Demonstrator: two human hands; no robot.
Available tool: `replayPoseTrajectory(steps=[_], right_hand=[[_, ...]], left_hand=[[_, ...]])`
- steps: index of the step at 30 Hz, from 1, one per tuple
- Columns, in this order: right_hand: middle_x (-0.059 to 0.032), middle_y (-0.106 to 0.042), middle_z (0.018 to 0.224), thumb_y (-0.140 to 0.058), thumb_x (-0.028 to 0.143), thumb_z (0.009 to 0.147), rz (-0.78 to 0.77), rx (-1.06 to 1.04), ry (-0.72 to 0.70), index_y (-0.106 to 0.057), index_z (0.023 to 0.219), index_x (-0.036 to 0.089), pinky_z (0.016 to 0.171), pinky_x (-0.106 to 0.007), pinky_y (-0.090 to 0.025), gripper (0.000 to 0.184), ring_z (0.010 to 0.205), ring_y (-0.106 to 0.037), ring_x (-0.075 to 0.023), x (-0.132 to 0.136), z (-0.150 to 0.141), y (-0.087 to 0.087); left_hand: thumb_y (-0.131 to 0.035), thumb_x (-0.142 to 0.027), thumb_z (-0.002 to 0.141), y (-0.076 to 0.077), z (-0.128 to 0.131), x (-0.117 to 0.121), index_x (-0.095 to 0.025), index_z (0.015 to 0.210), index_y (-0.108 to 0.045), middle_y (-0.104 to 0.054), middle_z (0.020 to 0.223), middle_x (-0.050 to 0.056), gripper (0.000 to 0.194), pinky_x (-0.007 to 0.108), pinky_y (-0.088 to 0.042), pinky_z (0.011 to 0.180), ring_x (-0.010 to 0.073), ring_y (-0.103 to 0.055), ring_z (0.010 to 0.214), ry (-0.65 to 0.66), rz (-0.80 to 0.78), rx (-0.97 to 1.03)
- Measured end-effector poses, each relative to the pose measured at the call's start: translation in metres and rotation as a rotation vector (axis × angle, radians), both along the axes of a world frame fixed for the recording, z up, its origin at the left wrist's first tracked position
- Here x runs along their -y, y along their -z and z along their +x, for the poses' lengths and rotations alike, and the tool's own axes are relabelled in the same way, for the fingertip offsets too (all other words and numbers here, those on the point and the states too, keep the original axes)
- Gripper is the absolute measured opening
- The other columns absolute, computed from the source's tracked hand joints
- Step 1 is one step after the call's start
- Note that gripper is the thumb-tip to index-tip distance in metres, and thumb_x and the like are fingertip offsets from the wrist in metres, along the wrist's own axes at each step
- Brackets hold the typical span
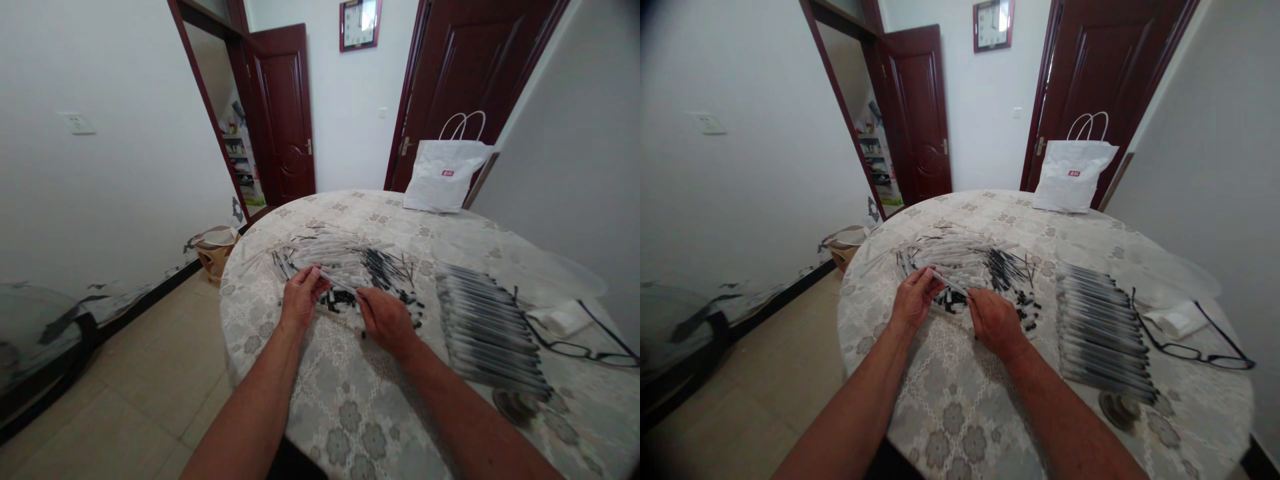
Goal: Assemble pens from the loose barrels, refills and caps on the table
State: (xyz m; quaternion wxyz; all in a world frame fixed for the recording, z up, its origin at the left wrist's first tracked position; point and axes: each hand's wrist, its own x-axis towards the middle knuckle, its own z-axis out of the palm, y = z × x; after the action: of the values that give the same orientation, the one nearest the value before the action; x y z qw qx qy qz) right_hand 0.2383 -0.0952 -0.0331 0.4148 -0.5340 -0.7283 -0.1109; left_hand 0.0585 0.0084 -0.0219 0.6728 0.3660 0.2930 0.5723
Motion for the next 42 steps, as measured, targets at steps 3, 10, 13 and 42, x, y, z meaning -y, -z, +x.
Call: replayPoseTrajectory(steps=[3, 10, 13, 42], right_hand=[[-0.0112, -0.075, 0.102, -0.048, 0.028, 0.103, -0.052, -0.095, -0.023, -0.067, 0.11, 0.018, 0.086, -0.032, -0.052, 0.023, 0.091, -0.07, -0.0217, 0.002, -0.001, -0.002], [0.0016, -0.064, 0.067, -0.056, 0.038, 0.095, -0.459, -0.658, -0.028, -0.066, 0.09, 0.02, 0.057, -0.024, -0.043, 0.022, 0.061, -0.059, -0.0141, -0.002, -0.008, -0.009], [0.0056, -0.056, 0.059, -0.056, 0.041, 0.092, -0.663, -0.973, -0.136, -0.061, 0.086, 0.02, 0.045, -0.022, -0.035, 0.023, 0.044, -0.046, -0.0098, -0.008, -0.01, -0.009], [-0.0096, -0.073, 0.099, -0.06, 0.02, 0.092, -0.743, 0.36, 0.628, -0.078, 0.101, 0.018, 0.082, -0.025, -0.043, 0.02, 0.092, -0.066, -0.0189, 0.115, 0.205, -0.077]], left_hand=[[-0.088, -0.035, 0.07, 0.0, 0.0, 0.0, -0.014, 0.097, -0.073, -0.078, 0.094, 0.008, 0.037, 0.029, -0.061, 0.074, 0.0147, -0.073, 0.073, 0.0, 0.001, -0.008], [-0.089, -0.034, 0.069, 0.0, 0.002, 0.001, -0.013, 0.099, -0.074, -0.077, 0.092, 0.008, 0.039, 0.031, -0.062, 0.078, 0.0169, -0.074, 0.079, -0.004, -0.007, -0.036], [-0.087, -0.034, 0.07, 0.0, 0.003, -0.003, -0.014, 0.1, -0.074, -0.077, 0.093, 0.008, 0.038, 0.03, -0.062, 0.079, 0.0159, -0.073, 0.081, -0.026, 0.004, -0.044], [-0.072, -0.045, 0.075, -0.001, 0.0, -0.006, -0.016, 0.089, -0.071, -0.073, 0.082, 0.004, 0.032, 0.025, -0.055, 0.052, 0.0128, -0.06, 0.057, -0.207, 0.137, -0.469]])
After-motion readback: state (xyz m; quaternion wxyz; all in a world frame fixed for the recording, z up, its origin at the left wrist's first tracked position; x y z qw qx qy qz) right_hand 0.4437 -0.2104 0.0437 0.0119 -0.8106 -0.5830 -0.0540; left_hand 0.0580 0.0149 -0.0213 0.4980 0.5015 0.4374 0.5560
